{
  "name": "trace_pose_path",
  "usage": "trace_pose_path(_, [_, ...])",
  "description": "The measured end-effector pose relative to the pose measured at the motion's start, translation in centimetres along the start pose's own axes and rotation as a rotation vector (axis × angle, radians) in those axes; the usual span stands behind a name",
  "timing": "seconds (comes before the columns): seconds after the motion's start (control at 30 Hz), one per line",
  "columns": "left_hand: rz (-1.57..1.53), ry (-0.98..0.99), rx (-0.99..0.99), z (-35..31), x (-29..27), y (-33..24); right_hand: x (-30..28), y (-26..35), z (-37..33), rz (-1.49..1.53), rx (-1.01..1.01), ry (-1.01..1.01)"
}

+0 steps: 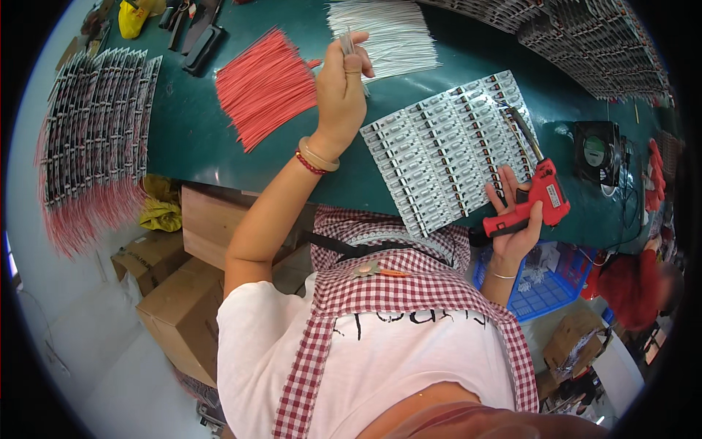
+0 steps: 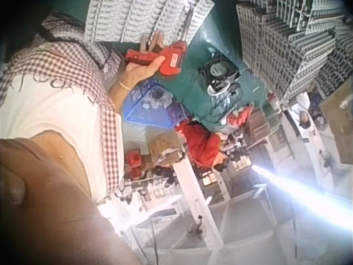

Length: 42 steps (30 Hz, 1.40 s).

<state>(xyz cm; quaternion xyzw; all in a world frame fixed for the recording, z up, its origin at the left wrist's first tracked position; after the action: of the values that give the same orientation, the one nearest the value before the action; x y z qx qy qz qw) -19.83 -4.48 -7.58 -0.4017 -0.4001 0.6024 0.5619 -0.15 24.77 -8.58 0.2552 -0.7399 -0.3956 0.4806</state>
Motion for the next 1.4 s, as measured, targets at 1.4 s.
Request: trace_pose_path(1.4, [0.098,0.651,-0.167,-7.4,4.3,-11.4,8.7,2.7,-3.5,-0.127,0.073,-0.011])
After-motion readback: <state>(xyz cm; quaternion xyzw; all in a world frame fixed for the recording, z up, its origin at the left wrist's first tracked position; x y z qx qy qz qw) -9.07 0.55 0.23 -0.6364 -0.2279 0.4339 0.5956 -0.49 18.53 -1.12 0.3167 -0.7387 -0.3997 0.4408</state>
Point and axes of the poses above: each hand's wrist, its own z-axis towards the middle knuckle, its own x-axis out of the palm, y = z × x, the point moved 2 cm from there along z, towards the middle knuckle, and after that the axes turned 2 degrees about -y, right-handed, at the moved point
